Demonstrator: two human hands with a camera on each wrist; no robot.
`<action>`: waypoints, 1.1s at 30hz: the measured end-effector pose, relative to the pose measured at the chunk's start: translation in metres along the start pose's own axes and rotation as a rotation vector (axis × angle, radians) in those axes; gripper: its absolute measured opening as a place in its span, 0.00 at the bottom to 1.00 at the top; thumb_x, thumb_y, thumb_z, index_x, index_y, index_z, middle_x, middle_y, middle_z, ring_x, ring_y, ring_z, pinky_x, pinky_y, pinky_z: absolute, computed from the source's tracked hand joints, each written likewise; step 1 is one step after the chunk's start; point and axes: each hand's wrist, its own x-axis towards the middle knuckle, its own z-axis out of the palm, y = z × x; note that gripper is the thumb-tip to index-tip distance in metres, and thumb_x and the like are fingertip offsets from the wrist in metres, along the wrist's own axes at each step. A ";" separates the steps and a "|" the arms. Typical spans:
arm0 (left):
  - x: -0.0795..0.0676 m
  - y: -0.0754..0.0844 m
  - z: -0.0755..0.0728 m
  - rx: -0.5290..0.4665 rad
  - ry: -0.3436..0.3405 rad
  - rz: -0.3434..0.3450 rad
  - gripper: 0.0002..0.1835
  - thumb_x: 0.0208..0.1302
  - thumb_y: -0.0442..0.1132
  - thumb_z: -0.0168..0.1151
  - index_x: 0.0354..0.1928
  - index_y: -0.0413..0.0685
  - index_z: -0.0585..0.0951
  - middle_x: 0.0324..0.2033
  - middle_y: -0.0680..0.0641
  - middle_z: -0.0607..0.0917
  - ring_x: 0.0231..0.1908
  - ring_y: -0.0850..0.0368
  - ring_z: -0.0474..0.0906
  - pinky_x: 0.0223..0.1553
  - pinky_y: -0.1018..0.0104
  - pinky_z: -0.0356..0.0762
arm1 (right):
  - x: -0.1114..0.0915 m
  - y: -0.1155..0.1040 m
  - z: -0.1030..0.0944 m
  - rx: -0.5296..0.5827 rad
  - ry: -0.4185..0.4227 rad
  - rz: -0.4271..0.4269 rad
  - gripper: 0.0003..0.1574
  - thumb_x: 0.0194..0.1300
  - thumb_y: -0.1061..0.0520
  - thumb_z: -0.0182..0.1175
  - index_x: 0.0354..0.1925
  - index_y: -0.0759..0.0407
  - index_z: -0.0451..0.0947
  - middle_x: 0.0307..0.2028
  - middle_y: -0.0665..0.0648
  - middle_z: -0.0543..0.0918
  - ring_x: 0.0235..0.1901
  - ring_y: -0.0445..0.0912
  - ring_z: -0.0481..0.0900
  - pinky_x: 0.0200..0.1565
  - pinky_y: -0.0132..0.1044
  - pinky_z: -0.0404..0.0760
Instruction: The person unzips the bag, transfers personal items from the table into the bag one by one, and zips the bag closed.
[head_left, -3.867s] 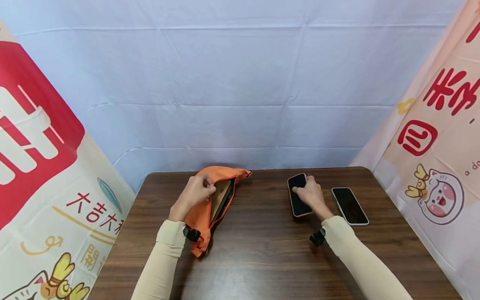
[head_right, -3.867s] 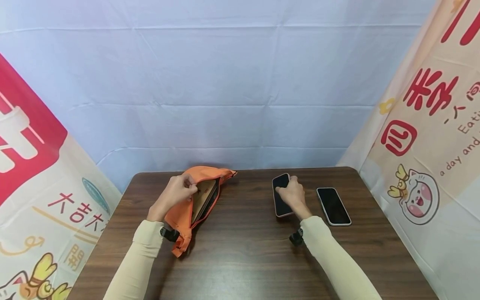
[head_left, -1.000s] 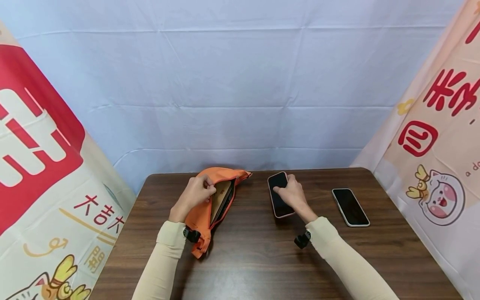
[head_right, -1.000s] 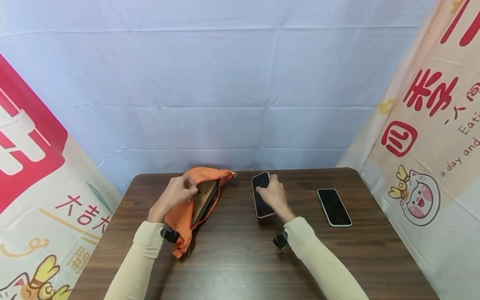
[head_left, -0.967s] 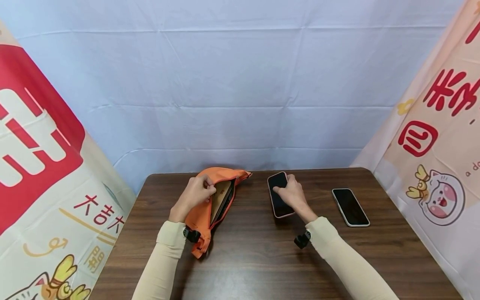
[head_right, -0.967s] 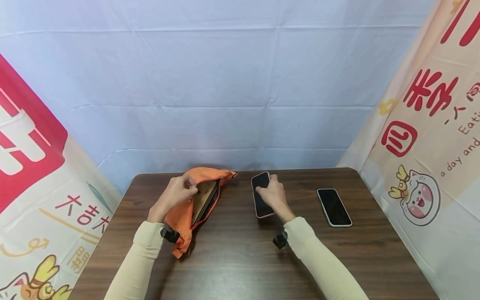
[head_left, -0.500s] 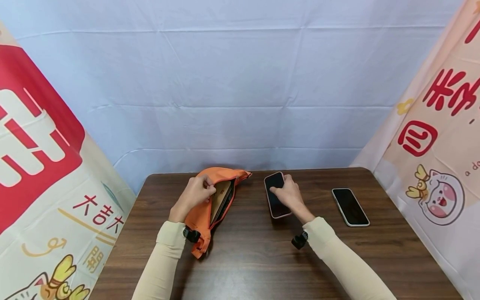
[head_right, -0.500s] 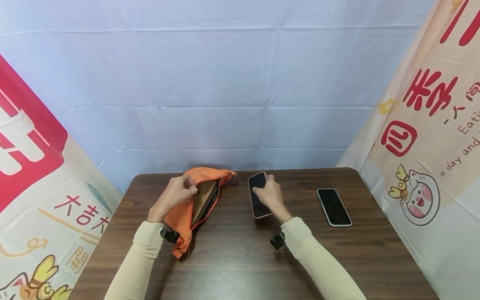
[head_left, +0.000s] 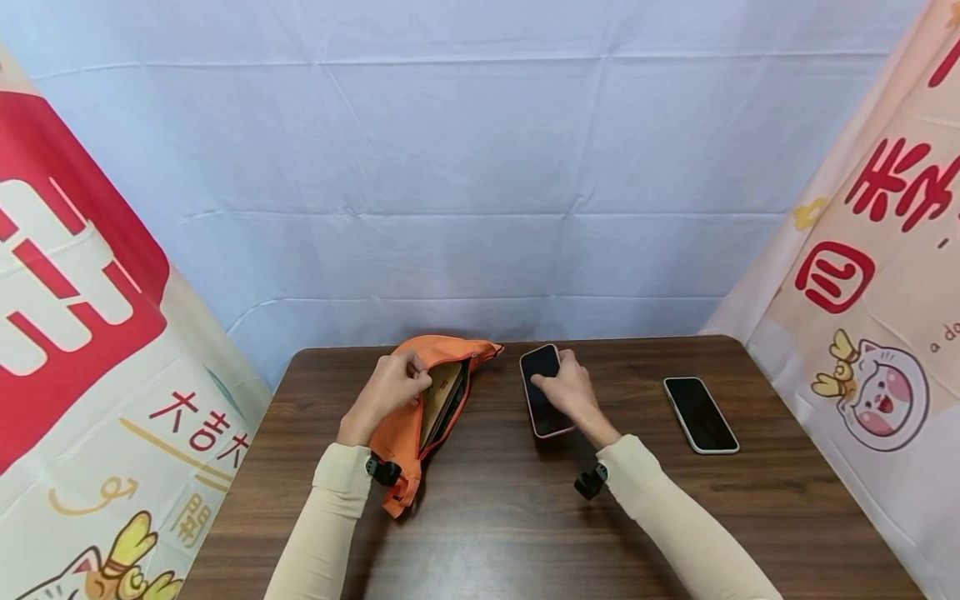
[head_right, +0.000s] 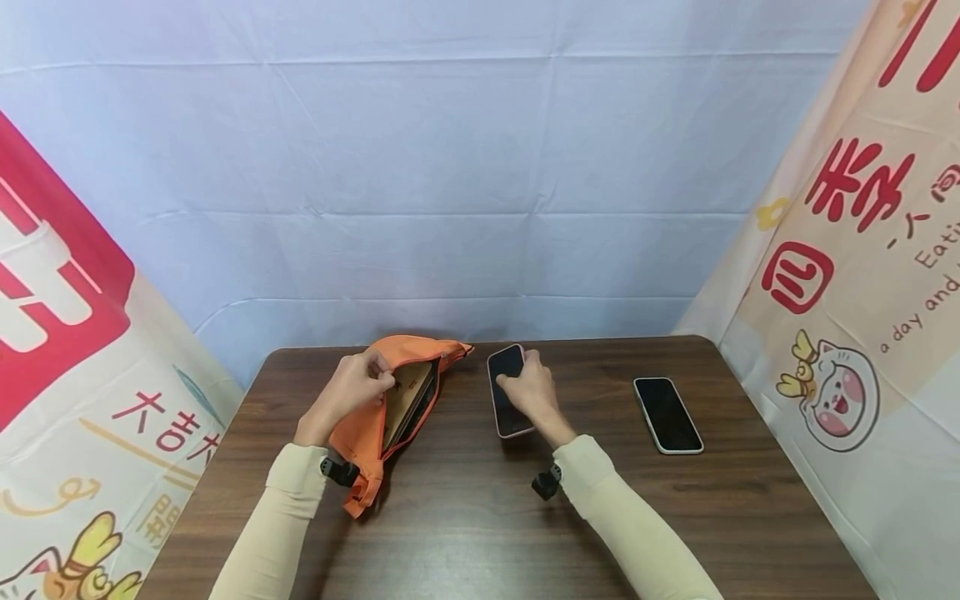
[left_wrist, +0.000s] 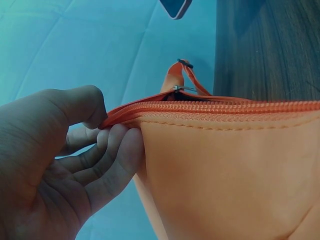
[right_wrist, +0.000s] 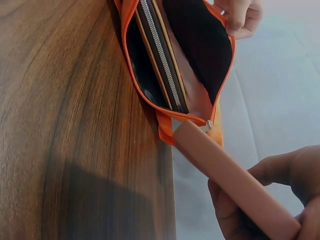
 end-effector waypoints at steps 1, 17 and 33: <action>0.000 0.000 0.000 0.001 0.001 -0.001 0.02 0.74 0.34 0.63 0.40 0.44 0.80 0.29 0.45 0.84 0.23 0.56 0.83 0.29 0.62 0.85 | 0.000 -0.001 0.000 0.000 -0.001 -0.004 0.38 0.70 0.52 0.66 0.69 0.68 0.65 0.50 0.75 0.85 0.38 0.59 0.90 0.33 0.45 0.89; -0.002 0.001 0.000 -0.007 0.009 0.001 0.02 0.74 0.33 0.63 0.40 0.44 0.81 0.29 0.45 0.84 0.22 0.55 0.83 0.29 0.61 0.85 | -0.003 -0.009 0.013 0.026 -0.006 -0.009 0.37 0.69 0.52 0.67 0.68 0.67 0.66 0.49 0.74 0.85 0.38 0.59 0.90 0.34 0.46 0.88; -0.001 0.001 0.000 -0.001 0.003 -0.001 0.02 0.74 0.33 0.63 0.40 0.44 0.81 0.29 0.45 0.84 0.23 0.56 0.84 0.29 0.62 0.85 | -0.003 -0.016 0.023 0.025 -0.005 -0.021 0.36 0.69 0.53 0.67 0.67 0.67 0.67 0.50 0.73 0.85 0.41 0.59 0.88 0.37 0.46 0.87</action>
